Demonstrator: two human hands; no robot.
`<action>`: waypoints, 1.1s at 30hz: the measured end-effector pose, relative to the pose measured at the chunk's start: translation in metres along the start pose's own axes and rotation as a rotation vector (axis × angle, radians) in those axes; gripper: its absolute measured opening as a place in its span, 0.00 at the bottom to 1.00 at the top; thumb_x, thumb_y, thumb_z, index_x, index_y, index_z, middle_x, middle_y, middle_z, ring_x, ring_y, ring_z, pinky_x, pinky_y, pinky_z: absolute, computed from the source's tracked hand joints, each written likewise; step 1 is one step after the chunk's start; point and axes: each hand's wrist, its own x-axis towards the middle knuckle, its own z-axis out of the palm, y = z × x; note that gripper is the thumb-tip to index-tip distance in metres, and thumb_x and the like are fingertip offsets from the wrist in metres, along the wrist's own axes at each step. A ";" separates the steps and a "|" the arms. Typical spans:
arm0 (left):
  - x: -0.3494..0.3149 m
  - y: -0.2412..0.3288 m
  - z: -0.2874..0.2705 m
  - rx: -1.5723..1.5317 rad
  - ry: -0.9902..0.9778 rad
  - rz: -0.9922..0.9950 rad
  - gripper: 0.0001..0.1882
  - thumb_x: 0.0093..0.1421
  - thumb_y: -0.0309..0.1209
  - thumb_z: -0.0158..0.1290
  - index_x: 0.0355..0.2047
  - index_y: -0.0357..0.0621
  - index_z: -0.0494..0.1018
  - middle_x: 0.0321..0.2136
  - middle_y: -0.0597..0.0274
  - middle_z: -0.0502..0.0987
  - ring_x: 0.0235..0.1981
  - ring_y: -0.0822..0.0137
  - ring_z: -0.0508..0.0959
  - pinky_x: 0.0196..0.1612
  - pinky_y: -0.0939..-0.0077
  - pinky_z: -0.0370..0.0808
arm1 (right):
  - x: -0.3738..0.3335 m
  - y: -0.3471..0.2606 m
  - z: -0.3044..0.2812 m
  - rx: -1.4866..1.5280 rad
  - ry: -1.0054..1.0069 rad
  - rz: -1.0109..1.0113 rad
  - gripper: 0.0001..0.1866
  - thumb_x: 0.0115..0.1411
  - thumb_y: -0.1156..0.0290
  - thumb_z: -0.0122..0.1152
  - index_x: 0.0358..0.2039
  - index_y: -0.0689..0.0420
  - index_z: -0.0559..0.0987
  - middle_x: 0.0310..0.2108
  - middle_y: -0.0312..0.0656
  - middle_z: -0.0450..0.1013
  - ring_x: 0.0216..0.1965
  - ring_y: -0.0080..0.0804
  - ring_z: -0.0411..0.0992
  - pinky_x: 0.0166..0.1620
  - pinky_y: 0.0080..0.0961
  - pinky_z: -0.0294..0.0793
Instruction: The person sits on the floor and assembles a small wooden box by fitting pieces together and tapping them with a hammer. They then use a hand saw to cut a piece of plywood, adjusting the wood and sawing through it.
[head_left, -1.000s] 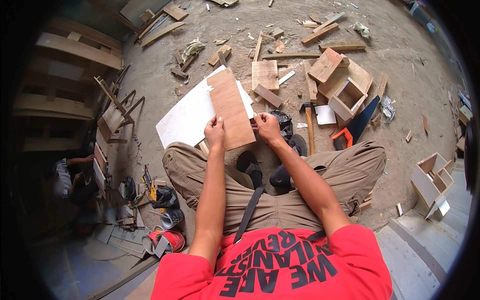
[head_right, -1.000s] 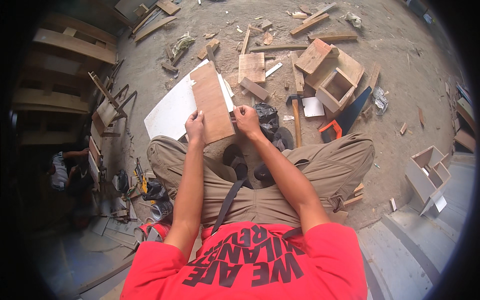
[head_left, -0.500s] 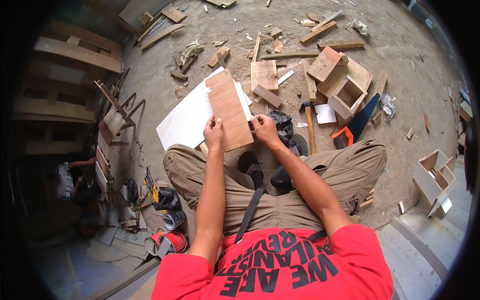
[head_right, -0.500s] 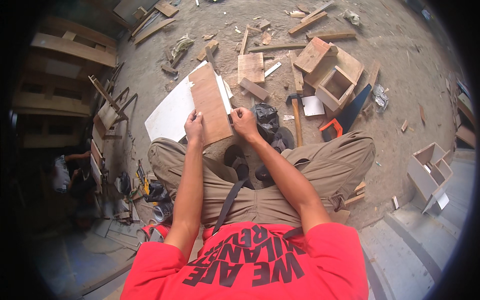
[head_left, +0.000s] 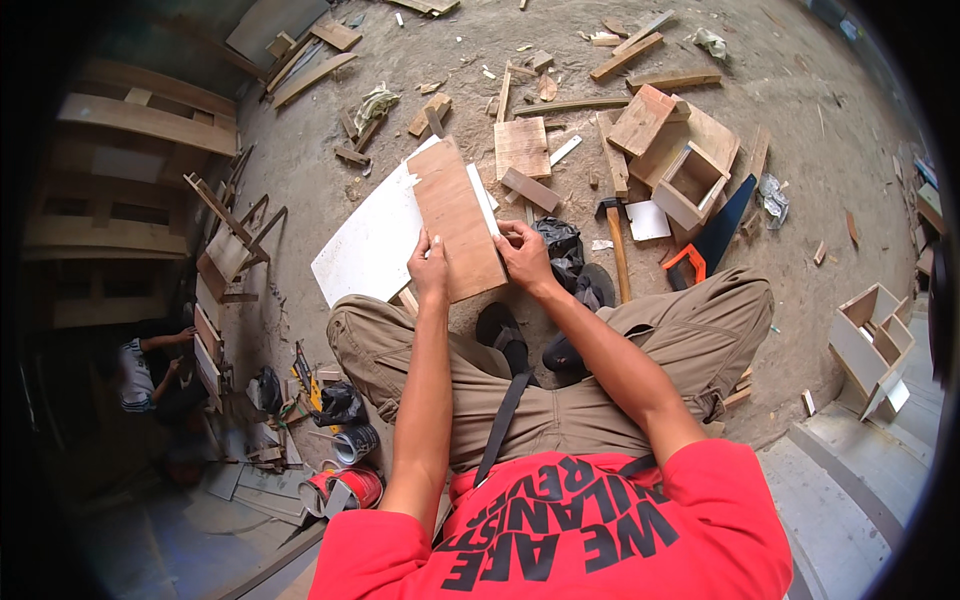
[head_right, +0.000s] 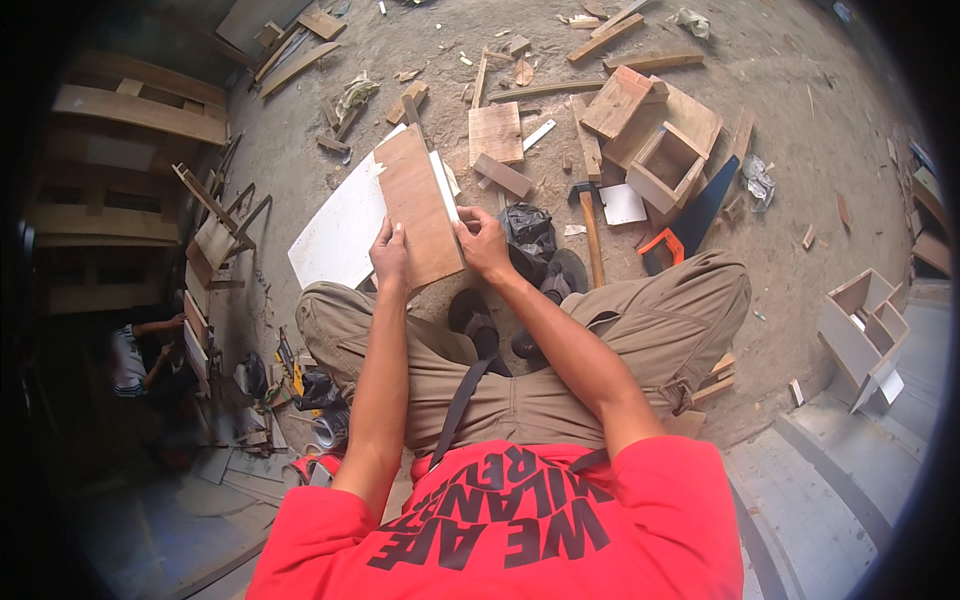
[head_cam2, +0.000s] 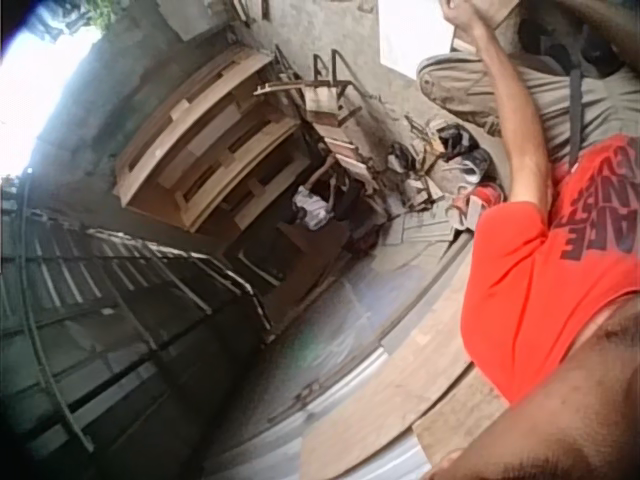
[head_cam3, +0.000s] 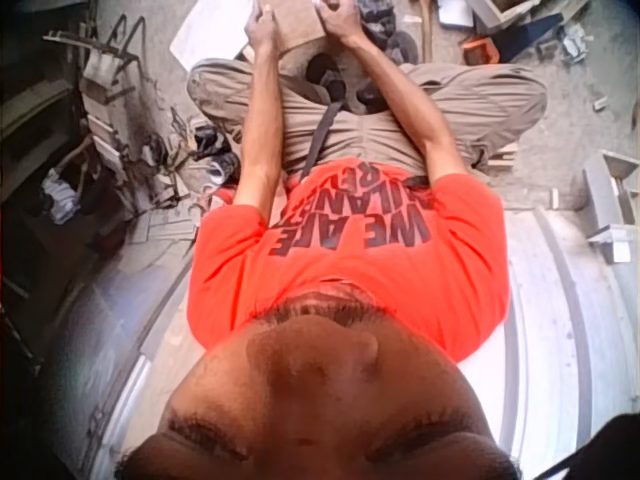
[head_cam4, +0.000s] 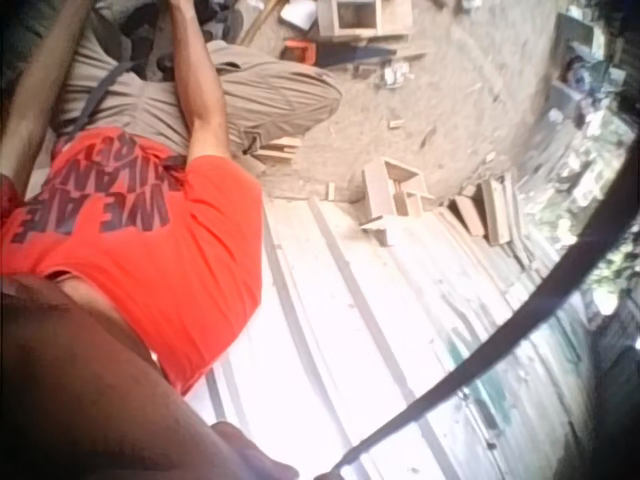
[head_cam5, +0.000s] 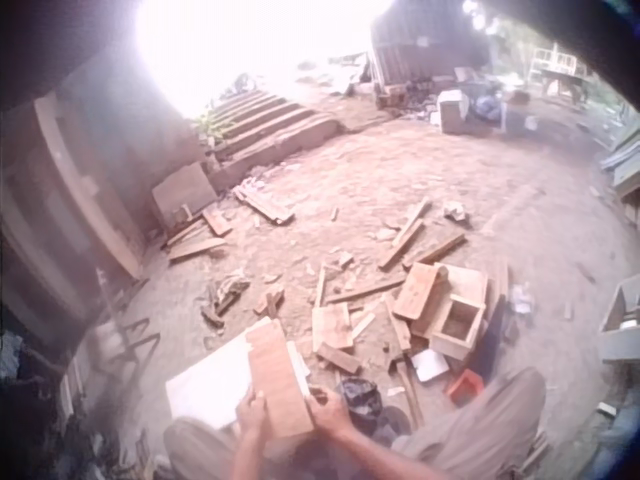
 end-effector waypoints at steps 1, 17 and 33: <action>0.001 -0.003 0.000 -0.008 -0.013 0.006 0.25 0.67 0.24 0.48 0.63 0.26 0.62 0.61 0.50 0.70 0.60 0.65 0.70 0.61 0.74 0.67 | 0.000 0.001 0.000 0.007 0.010 -0.019 0.14 0.63 0.71 0.61 0.48 0.63 0.79 0.35 0.46 0.81 0.36 0.26 0.79 0.40 0.24 0.78; 0.010 -0.014 0.000 0.059 -0.008 0.058 0.25 0.68 0.25 0.48 0.63 0.28 0.63 0.60 0.52 0.71 0.58 0.67 0.71 0.60 0.75 0.67 | 0.005 0.007 -0.001 0.039 0.032 -0.039 0.15 0.61 0.67 0.62 0.46 0.61 0.81 0.34 0.49 0.82 0.36 0.31 0.81 0.40 0.28 0.78; 0.009 -0.010 0.005 0.011 0.010 0.012 0.24 0.67 0.24 0.49 0.63 0.29 0.64 0.52 0.53 0.76 0.48 0.70 0.76 0.50 0.78 0.73 | 0.000 -0.004 0.003 0.037 0.048 0.015 0.20 0.64 0.64 0.62 0.51 0.64 0.74 0.37 0.45 0.78 0.37 0.26 0.76 0.41 0.24 0.75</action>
